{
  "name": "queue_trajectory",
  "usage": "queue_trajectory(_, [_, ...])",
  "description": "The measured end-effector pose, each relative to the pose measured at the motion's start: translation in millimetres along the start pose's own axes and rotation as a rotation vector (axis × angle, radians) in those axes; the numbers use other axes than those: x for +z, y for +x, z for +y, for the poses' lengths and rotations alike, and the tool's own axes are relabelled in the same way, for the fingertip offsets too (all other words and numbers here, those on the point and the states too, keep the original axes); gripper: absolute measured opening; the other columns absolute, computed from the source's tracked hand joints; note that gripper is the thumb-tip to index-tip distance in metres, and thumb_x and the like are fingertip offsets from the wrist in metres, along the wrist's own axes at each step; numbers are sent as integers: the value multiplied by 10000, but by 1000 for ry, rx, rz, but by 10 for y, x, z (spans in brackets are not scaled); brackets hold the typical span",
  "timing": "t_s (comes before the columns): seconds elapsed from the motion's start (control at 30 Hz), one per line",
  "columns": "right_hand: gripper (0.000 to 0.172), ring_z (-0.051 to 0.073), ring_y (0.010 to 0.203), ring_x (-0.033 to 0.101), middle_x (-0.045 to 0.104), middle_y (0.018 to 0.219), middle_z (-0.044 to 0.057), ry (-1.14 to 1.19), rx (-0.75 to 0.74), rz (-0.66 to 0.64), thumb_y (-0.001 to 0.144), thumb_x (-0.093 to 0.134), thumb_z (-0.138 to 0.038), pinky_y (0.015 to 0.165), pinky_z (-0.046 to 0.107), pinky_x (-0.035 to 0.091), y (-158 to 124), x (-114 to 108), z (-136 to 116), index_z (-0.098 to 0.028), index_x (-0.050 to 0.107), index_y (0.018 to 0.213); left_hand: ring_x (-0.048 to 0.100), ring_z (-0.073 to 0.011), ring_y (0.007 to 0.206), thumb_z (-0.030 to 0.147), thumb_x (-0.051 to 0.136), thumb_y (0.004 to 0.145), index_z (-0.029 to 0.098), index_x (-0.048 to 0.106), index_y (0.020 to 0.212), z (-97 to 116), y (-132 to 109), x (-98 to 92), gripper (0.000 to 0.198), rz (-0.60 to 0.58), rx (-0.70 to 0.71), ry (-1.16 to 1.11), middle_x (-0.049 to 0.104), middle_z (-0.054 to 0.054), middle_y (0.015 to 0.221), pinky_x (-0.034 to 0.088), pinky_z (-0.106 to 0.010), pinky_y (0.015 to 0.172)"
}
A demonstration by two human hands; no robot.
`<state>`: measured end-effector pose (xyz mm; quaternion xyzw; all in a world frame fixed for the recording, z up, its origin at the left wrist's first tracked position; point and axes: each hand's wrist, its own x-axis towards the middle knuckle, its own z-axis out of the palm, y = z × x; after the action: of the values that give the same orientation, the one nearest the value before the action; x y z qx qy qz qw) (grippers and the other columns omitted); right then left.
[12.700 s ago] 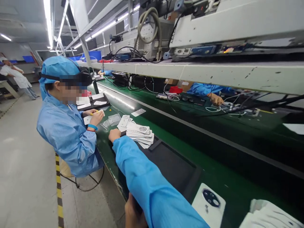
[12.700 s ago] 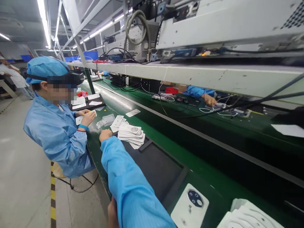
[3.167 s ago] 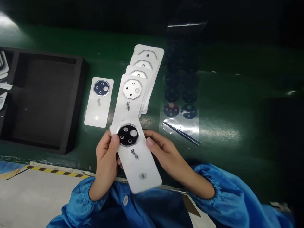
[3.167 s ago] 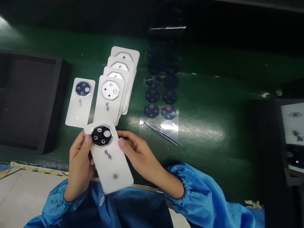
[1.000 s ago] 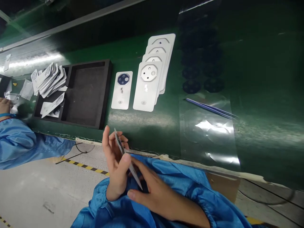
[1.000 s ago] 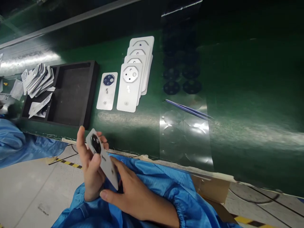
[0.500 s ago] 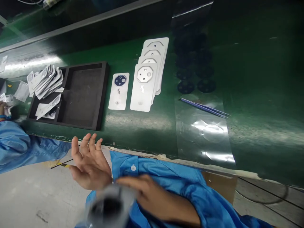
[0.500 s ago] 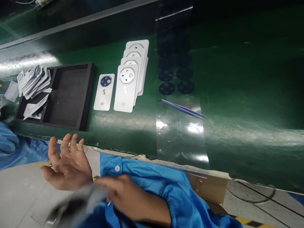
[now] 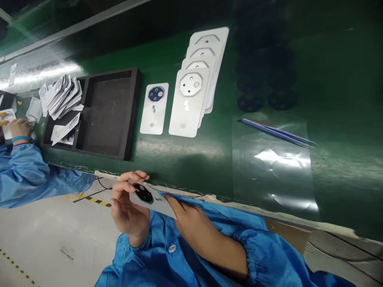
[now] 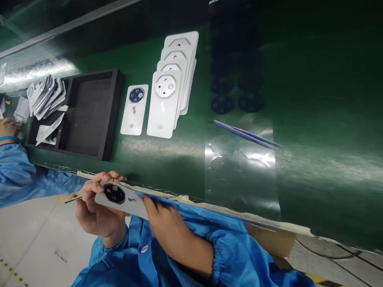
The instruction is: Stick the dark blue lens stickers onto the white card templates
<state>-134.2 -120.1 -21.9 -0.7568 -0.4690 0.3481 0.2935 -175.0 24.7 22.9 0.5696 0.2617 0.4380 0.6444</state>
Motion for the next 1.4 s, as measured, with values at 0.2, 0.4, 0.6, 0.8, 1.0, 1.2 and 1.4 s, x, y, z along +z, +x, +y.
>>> queue_trajectory(0.2, [635, 293, 846, 747, 716, 1125, 187, -129, -154, 214, 851, 390, 28, 780, 420, 656, -55, 24, 64, -65, 395, 1479, 546, -160, 836, 473, 592, 876, 182, 443, 677, 56, -56, 94, 383, 86, -2, -84, 462, -5, 820, 543, -345, 856])
queue_trajectory(0.4, [687, 311, 942, 737, 702, 1169, 173, -116, -171, 232, 870, 404, 3, 844, 452, 651, -58, -16, 71, -95, 299, 1542, 508, -140, 822, 328, 589, 817, 180, 348, 655, 79, -71, 92, 326, 117, -19, -99, 395, 7, 799, 544, -380, 924])
queue_trajectory(0.6, [588, 308, 952, 735, 702, 1177, 175, -115, -162, 239, 884, 422, -13, 879, 452, 644, -70, 21, 98, -86, 427, 1467, 493, -129, 822, 296, 581, 791, 177, 304, 637, 97, -82, 97, 339, 116, -35, -130, 370, 10, 791, 535, -386, 965])
queue_trajectory(0.8, [600, 287, 974, 735, 695, 1223, 160, -85, -165, 237, 896, 440, -31, 918, 429, 633, -59, 14, 119, -124, 435, 1488, 479, -136, 807, 315, 598, 772, 185, 303, 635, 129, -108, 121, 350, 141, -14, -88, 341, 12, 773, 529, -375, 967])
queue_trajectory(1.0, [620, 286, 1018, 727, 710, 1219, 113, 50, -136, 222, 840, 437, -8, 937, 435, 621, -50, -22, 101, -154, 505, 1439, 464, -148, 788, 305, 581, 765, 183, 308, 610, 206, -160, 123, 337, 124, 51, -16, 328, 9, 761, 523, -431, 997])
queue_trajectory(1.2, [618, 246, 1086, 711, 710, 1258, 72, 348, -60, 181, 851, 392, -27, 1021, 424, 568, 18, -25, 109, -196, 542, 1426, 501, -213, 1012, 290, 561, 806, 189, 397, 607, 224, -237, 132, 277, 170, 221, 211, 353, -11, 824, 433, -484, 1111])
queue_trajectory(1.4, [410, 282, 1132, 682, 718, 1239, 92, 667, -18, -12, 982, 442, -262, 1049, 497, 524, 43, 76, 204, -225, 675, 1317, 417, -281, 1128, 330, 525, 896, 247, 506, 657, 108, -517, 77, 254, 286, 645, 638, 328, -33, 877, 342, -530, 1163])
